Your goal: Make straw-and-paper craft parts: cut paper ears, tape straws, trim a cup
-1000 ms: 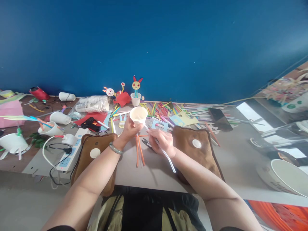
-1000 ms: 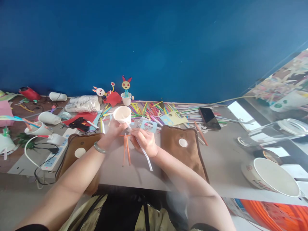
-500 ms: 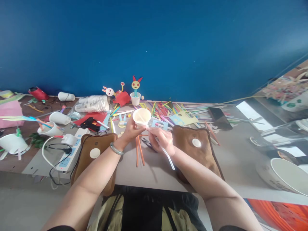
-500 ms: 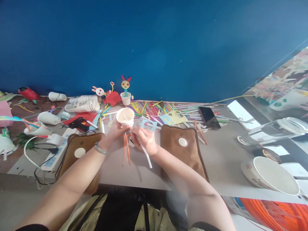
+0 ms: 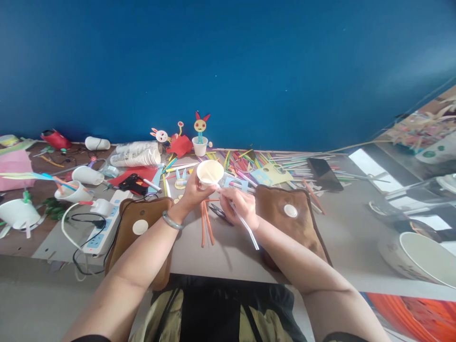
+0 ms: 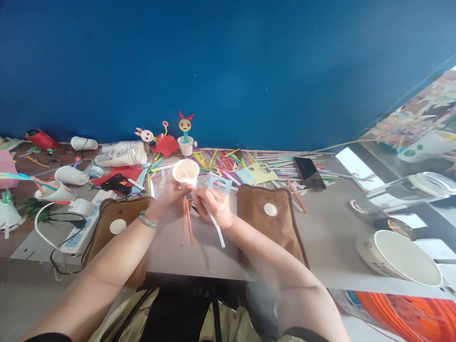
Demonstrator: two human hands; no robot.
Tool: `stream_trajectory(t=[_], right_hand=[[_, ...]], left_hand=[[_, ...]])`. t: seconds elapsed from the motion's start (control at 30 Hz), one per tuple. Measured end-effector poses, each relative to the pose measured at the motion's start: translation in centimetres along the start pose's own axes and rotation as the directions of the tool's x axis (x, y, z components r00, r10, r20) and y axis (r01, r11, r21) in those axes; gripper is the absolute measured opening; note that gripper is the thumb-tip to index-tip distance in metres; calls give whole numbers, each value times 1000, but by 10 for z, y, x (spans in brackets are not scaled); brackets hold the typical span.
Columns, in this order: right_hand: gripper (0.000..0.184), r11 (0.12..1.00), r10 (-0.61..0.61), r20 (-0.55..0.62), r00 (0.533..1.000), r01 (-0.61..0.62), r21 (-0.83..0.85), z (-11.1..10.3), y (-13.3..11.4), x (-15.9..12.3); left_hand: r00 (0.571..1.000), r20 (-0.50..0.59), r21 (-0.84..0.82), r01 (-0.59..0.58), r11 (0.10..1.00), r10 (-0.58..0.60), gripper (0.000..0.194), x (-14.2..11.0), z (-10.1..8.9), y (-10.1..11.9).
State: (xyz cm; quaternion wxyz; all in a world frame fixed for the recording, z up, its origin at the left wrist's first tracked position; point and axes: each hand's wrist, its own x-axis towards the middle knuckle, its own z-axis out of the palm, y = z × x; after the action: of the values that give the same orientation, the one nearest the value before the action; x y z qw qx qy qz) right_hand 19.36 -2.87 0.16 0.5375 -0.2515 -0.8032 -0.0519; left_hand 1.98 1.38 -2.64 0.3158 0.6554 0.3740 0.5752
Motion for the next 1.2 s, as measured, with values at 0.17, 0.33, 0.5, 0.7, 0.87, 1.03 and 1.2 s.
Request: stream_trajectory(t=[0.17, 0.33, 0.5, 0.7, 0.87, 1.03, 1.2], right_hand=[[26, 1000, 16, 11, 1000, -16, 1, 0, 2, -2], [26, 999, 21, 4, 1000, -21, 24, 1, 4, -3], [22, 997, 77, 13, 997, -77, 29, 2, 4, -4], [29, 972, 231, 1, 973, -231, 45, 3, 5, -6], [26, 956, 288, 28, 957, -289, 46, 6, 7, -10], [29, 978, 205, 55, 977, -206, 17, 5, 9, -12], [30, 999, 0, 79, 997, 2, -32, 2, 8, -10]], left_hand=[[1000, -9, -17, 15, 1000, -15, 61, 0, 1, -1], [1000, -21, -17, 18, 1000, -19, 64, 1, 2, -2], [998, -34, -29, 42, 999, -43, 68, 2, 1, -1], [993, -75, -81, 84, 993, -90, 66, 5, -3, -5], [991, -91, -164, 80, 983, -96, 71, 7, -6, -8], [993, -77, -165, 71, 984, -84, 62, 6, -6, -7], [995, -80, -99, 59, 993, -67, 61, 2, -4, -8]])
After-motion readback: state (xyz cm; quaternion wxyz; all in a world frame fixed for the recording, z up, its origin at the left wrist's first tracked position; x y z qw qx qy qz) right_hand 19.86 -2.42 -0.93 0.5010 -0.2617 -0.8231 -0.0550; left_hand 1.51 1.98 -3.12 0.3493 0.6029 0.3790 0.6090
